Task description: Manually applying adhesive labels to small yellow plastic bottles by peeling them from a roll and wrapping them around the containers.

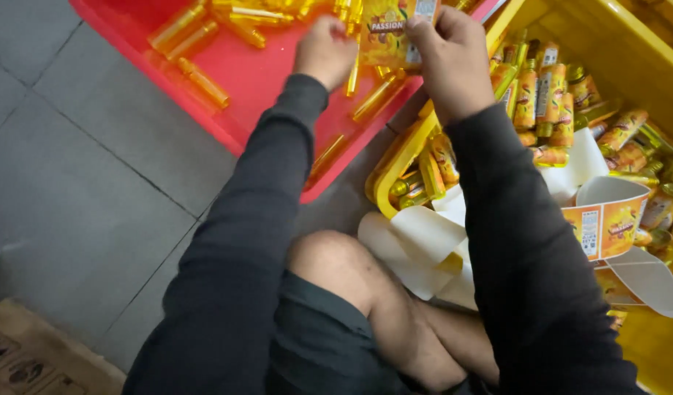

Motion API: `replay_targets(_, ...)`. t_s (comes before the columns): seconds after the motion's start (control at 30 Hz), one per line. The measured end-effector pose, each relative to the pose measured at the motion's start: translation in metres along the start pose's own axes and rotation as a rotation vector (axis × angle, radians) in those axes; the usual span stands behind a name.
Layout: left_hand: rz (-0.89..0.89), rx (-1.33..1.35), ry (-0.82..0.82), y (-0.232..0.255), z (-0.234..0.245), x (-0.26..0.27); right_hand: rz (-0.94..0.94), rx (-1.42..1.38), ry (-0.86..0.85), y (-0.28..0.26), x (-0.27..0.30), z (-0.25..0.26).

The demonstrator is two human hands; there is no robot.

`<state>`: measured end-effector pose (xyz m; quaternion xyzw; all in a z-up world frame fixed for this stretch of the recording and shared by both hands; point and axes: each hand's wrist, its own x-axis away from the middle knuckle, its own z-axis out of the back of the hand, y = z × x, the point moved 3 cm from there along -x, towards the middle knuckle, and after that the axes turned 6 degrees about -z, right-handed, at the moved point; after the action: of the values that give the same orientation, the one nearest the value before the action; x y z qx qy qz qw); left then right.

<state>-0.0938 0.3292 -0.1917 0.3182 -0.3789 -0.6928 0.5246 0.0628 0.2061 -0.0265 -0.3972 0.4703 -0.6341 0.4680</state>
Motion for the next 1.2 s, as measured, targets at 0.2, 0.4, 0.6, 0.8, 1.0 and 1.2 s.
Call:
replay_targets(0.2,0.086,-0.425,-0.242,-0.063,-0.081,-0.014,0.071,0.025,-0.032,-0.016,0.056,0.025)
replay_targets(0.4,0.119,-0.412,-0.243,-0.109,-0.075,-0.026,-0.053,-0.189,0.020,-0.034,0.152,0.074)
replay_targets(0.6,-0.152,-0.025,0.055,0.072,0.041,0.072,0.163,-1.198,-0.327,-0.053,0.285,0.145)
replay_targets(0.8,-0.461,0.482,-0.122,0.250,0.056,0.198,0.196,-1.215,-0.296,-0.060,0.354,0.181)
replay_targets(1.0,-0.421,0.886,-0.370,0.333,-0.005,0.276,0.305,-1.230,-0.226,-0.058,0.426,0.221)
replay_targets(1.2,-0.384,0.881,-0.480,0.355,-0.053,0.314,0.385,-1.243,-0.192,-0.041,0.451,0.252)
